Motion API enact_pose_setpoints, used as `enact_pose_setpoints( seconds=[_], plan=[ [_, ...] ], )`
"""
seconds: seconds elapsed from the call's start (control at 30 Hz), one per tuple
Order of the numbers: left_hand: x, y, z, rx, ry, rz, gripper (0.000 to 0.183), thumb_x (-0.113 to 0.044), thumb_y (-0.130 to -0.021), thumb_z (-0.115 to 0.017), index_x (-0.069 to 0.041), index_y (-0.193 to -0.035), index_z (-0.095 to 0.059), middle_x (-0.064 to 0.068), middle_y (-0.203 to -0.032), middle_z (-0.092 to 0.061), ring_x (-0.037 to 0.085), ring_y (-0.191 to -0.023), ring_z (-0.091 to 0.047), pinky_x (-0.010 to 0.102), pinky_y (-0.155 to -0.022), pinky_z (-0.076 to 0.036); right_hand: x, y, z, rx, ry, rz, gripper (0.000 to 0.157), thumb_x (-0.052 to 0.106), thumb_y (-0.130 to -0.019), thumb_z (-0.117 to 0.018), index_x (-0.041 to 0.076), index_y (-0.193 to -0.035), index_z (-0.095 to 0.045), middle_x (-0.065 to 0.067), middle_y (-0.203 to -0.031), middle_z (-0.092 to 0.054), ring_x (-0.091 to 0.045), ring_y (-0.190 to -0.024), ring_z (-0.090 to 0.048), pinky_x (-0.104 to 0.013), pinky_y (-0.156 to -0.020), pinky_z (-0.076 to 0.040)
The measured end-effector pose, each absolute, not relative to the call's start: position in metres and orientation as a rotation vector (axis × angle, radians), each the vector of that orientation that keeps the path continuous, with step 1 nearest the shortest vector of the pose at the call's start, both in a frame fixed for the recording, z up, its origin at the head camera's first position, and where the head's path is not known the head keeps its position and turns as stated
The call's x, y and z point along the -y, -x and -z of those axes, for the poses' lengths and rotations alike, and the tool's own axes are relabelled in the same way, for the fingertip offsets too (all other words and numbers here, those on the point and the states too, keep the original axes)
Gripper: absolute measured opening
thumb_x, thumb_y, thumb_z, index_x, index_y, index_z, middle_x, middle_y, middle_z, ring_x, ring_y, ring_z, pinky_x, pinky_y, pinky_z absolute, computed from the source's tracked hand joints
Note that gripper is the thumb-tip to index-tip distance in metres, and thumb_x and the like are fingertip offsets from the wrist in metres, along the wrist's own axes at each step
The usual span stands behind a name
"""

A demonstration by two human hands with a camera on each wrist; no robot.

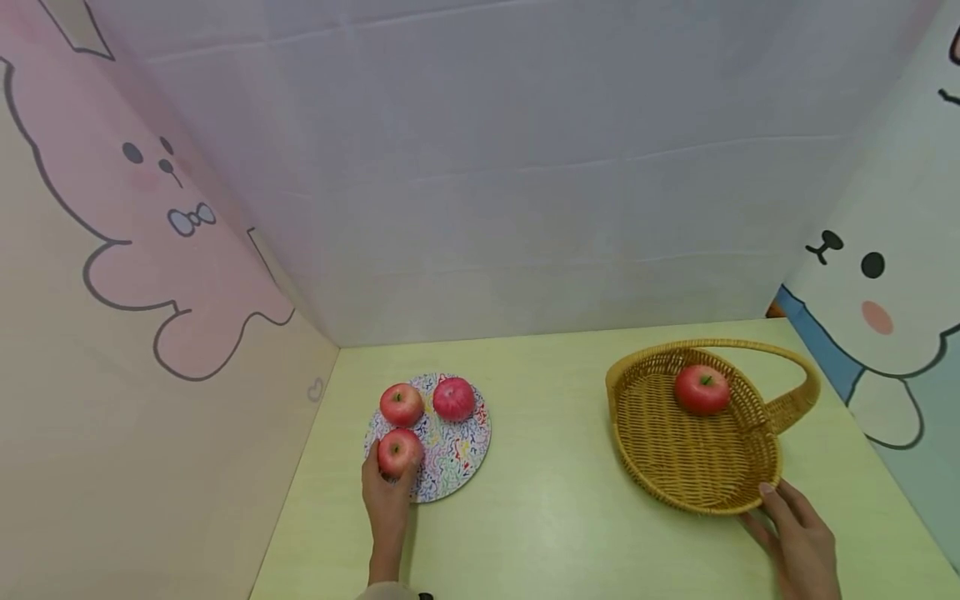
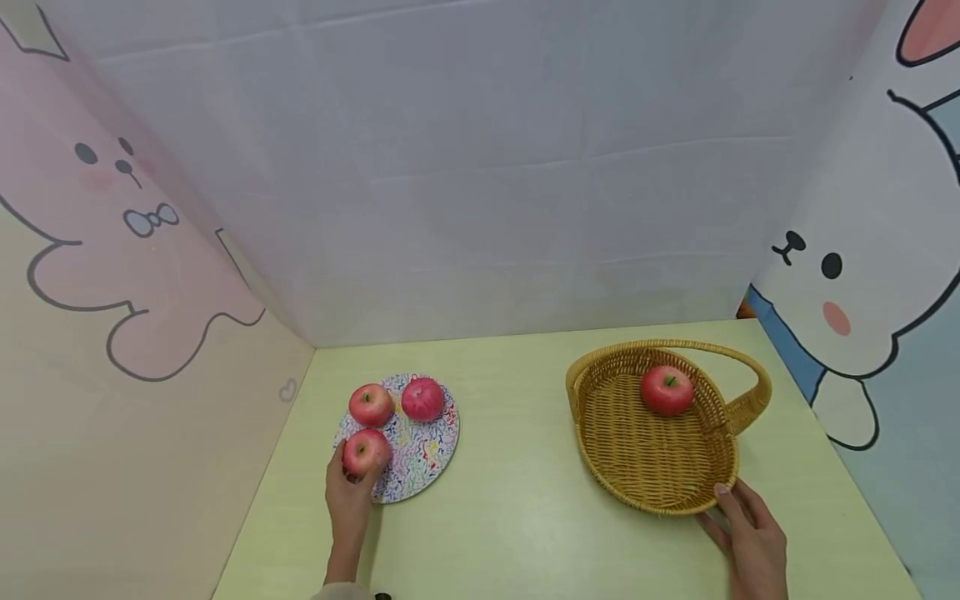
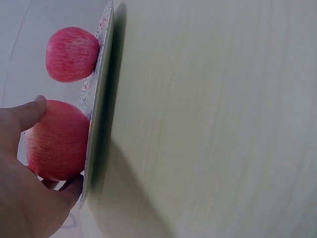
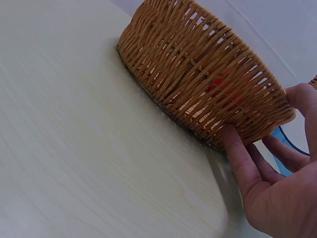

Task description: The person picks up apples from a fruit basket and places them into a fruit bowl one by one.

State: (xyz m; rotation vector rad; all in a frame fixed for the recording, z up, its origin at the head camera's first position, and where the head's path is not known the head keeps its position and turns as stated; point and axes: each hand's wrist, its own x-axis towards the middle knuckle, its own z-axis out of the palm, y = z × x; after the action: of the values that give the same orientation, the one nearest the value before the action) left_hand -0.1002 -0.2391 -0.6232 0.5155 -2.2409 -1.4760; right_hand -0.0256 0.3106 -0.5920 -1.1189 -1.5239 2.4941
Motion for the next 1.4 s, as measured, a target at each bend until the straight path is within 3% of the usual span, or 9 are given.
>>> enact_pose_setpoints(
  seconds=[0.13, 0.57, 0.8, 0.9, 1.03, 1.1, 1.2, 1.3, 1.4],
  plan=[
    [0.238, 0.102, 0.622, 2.246, -0.490, 1.491, 0.085, -0.024, -0.090, -0.083, 0.002, -0.157, -0.038, 0.025, -0.150, -0.049, 0.042, -0.140, -0.048, 0.065, -0.116, -0.037, -0.311, 0.026, 0.593, 1.529, 1.129, -2.484, 0.036, 0.030, -0.099, -0.071, 0.038, -0.132, -0.059, 0.027, -0.102, -0.064, 0.007, -0.088, -0.069, -0.023, -0.081, -0.063],
    [0.238, 0.103, 0.620, 2.305, -0.543, 1.460, 0.087, -0.021, -0.092, -0.080, 0.001, -0.160, -0.032, 0.026, -0.153, -0.045, 0.043, -0.143, -0.044, 0.065, -0.121, -0.034, -0.313, 0.029, 0.599, 1.577, 1.206, -2.465, 0.075, 0.038, -0.097, -0.071, 0.031, -0.162, -0.034, 0.026, -0.119, -0.055, 0.010, -0.088, -0.067, -0.023, -0.083, -0.063],
    [0.238, 0.103, 0.620, 2.296, -0.519, 1.472, 0.090, -0.024, -0.092, -0.081, 0.003, -0.160, -0.030, 0.028, -0.153, -0.043, 0.046, -0.143, -0.042, 0.066, -0.120, -0.033, -0.313, 0.028, 0.597, 1.550, 1.171, -2.478, 0.061, 0.034, -0.098, -0.071, 0.036, -0.153, -0.045, 0.028, -0.110, -0.060, 0.009, -0.088, -0.068, -0.024, -0.081, -0.063],
    [0.238, 0.101, 0.621, 2.283, -0.525, 1.470, 0.089, -0.023, -0.092, -0.081, 0.003, -0.160, -0.031, 0.027, -0.153, -0.044, 0.043, -0.142, -0.045, 0.055, -0.120, -0.040, -0.312, 0.027, 0.595, 1.543, 1.159, -2.483, 0.056, 0.033, -0.099, -0.070, 0.037, -0.150, -0.048, 0.028, -0.105, -0.063, 0.008, -0.088, -0.068, -0.023, -0.081, -0.063],
    [0.238, 0.098, 0.620, 2.268, -0.536, 1.461, 0.087, -0.022, -0.092, -0.081, 0.002, -0.159, -0.033, 0.026, -0.150, -0.046, 0.041, -0.136, -0.051, 0.013, -0.106, -0.043, -0.310, 0.027, 0.592, 1.537, 1.171, -2.488, 0.052, 0.032, -0.099, -0.070, 0.038, -0.147, -0.050, 0.029, -0.104, -0.063, 0.008, -0.088, -0.069, -0.023, -0.081, -0.063],
    [0.239, 0.097, 0.619, 2.262, -0.530, 1.451, 0.085, -0.020, -0.092, -0.081, 0.002, -0.159, -0.033, 0.026, -0.149, -0.046, 0.042, -0.133, -0.052, 0.002, -0.097, -0.036, -0.310, 0.027, 0.591, 1.533, 1.184, -2.485, 0.049, 0.032, -0.099, -0.070, 0.039, -0.144, -0.052, 0.028, -0.102, -0.063, 0.007, -0.088, -0.069, -0.023, -0.081, -0.063],
    [0.240, 0.096, 0.617, 2.251, -0.519, 1.439, 0.082, -0.014, -0.092, -0.080, 0.003, -0.158, -0.035, 0.027, -0.150, -0.046, 0.042, -0.132, -0.052, 0.004, -0.098, -0.039, -0.309, 0.027, 0.592, 1.530, 1.187, -2.482, 0.051, 0.031, -0.099, -0.070, 0.038, -0.146, -0.051, 0.028, -0.102, -0.063, 0.007, -0.088, -0.069, -0.023, -0.081, -0.063],
    [0.240, 0.097, 0.614, 2.247, -0.500, 1.432, 0.080, -0.010, -0.093, -0.078, 0.003, -0.158, -0.035, 0.028, -0.150, -0.046, 0.043, -0.134, -0.051, 0.020, -0.108, -0.046, -0.309, 0.028, 0.592, 1.532, 1.184, -2.474, 0.055, 0.031, -0.099, -0.070, 0.037, -0.150, -0.049, 0.028, -0.103, -0.063, 0.008, -0.088, -0.068, -0.023, -0.080, -0.063],
    [0.241, 0.097, 0.610, 2.256, -0.497, 1.410, 0.080, -0.012, -0.092, -0.079, 0.002, -0.158, -0.035, 0.027, -0.150, -0.046, 0.042, -0.134, -0.051, 0.016, -0.108, -0.044, -0.309, 0.028, 0.591, 1.529, 1.171, -2.477, 0.056, 0.030, -0.099, -0.070, 0.036, -0.151, -0.048, 0.029, -0.104, -0.063, 0.008, -0.088, -0.068, -0.023, -0.080, -0.063]
  ],
)
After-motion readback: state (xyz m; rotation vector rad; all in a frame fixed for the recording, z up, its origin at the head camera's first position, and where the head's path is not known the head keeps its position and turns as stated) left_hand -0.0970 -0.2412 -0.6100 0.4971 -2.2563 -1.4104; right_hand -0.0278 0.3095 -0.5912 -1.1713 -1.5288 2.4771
